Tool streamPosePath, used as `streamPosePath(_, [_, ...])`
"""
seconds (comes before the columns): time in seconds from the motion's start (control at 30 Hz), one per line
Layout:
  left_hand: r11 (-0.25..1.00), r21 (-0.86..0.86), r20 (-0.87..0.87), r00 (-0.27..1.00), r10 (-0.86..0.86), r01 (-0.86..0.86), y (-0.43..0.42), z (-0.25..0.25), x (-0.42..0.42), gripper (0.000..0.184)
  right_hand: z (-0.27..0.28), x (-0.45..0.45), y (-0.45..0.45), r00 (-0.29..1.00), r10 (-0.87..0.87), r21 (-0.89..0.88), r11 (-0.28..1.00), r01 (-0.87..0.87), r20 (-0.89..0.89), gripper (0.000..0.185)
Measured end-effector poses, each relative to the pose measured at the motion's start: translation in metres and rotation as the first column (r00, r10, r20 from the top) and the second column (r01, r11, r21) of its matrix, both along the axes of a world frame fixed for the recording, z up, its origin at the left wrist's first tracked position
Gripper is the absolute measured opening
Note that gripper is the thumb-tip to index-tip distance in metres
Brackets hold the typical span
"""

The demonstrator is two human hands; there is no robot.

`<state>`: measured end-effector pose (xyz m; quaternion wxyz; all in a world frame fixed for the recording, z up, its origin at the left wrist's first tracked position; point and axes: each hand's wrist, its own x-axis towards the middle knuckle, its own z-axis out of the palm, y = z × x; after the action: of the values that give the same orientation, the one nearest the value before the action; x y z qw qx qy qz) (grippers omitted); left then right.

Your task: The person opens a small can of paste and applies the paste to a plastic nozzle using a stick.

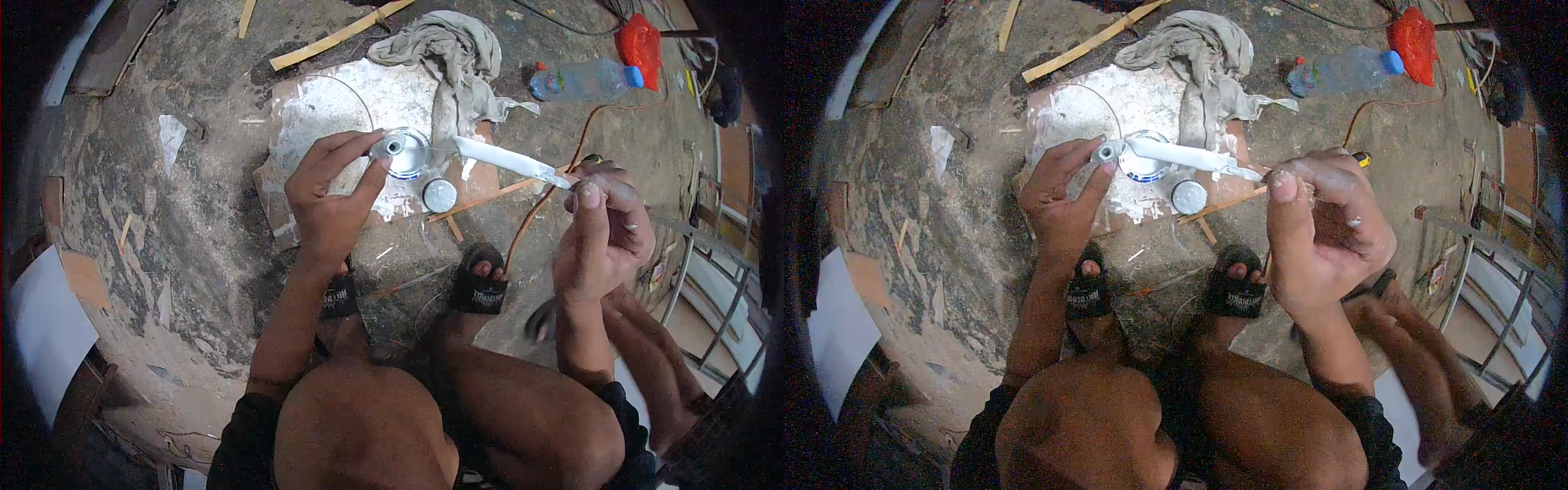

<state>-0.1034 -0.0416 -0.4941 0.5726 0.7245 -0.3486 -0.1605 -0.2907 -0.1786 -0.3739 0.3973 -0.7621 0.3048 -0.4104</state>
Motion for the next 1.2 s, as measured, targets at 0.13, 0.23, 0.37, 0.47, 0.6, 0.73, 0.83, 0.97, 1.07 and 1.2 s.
streamPosePath(0.13, [1.000, 0.025, 0.016, 1.000, -0.002, 0.001, -0.0007, 0.0053, -0.0005, 0.031, 0.0023, 0.0006, 0.0003, 0.999, 0.014, -0.044, 0.999, -0.015, -0.034, 0.003])
streamPosePath(0.23, [1.000, 0.008, 0.005, 1.000, -0.009, 0.009, -0.0017, 0.0044, -0.0006, 0.032, 0.0049, 0.0025, 0.0028, 0.999, 0.019, -0.018, 1.000, -0.019, -0.028, 0.003])
streamPosePath(0.37, [0.999, 0.023, -0.011, 1.000, -0.026, 0.027, -0.0010, 0.0036, -0.0019, 0.032, 0.0047, 0.0022, 0.0027, 0.999, 0.035, -0.060, 0.997, -0.037, -0.041, 0.004])
streamPosePath(0.47, [0.998, 0.022, -0.029, 0.998, -0.054, 0.055, -0.0017, 0.0050, -0.0037, 0.032, 0.0071, 0.0041, 0.0064, 1.000, 0.024, 0.018, 1.000, -0.024, -0.010, 0.004])
streamPosePath(0.6, [0.996, 0.011, -0.035, 0.995, -0.089, 0.089, -0.0008, 0.0025, -0.0071, 0.031, 0.0062, 0.0042, 0.0025, 0.998, 0.053, -0.041, 0.998, -0.054, -0.028, 0.004])
streamPosePath(0.73, [0.995, 0.022, -0.049, 0.994, -0.101, 0.102, -0.0012, 0.0035, -0.0085, 0.030, 0.0069, 0.0053, 0.0060, 0.999, 0.032, 0.002, 0.999, -0.032, -0.006, 0.004])
streamPosePath(0.83, [0.995, 0.016, -0.071, 0.993, -0.099, 0.100, -0.0017, 0.0043, -0.0085, 0.030, 0.0036, 0.0040, 0.0055, 0.999, 0.031, -0.021, 0.999, -0.031, 0.005, 0.004])
streamPosePath(0.97, [0.995, 0.019, -0.050, 0.994, -0.096, 0.097, -0.0019, 0.0046, -0.0077, 0.030, 0.0034, 0.0027, 0.0046, 0.999, 0.049, -0.044, 0.998, -0.049, -0.004, 0.004])
streamPosePath(1.07, [0.996, 0.007, -0.035, 0.996, -0.087, 0.088, -0.0028, 0.0054, -0.0080, 0.030, 0.0034, 0.0031, 0.0033, 0.998, 0.069, -0.072, 0.995, -0.068, 0.001, 0.004])
streamPosePath(1.2, [0.996, -0.011, -0.026, 0.996, -0.083, 0.083, -0.0036, 0.0073, -0.0079, 0.031, 0.0036, 0.0029, 0.0019, 0.996, 0.081, -0.121, 0.989, -0.084, -0.024, 0.004])
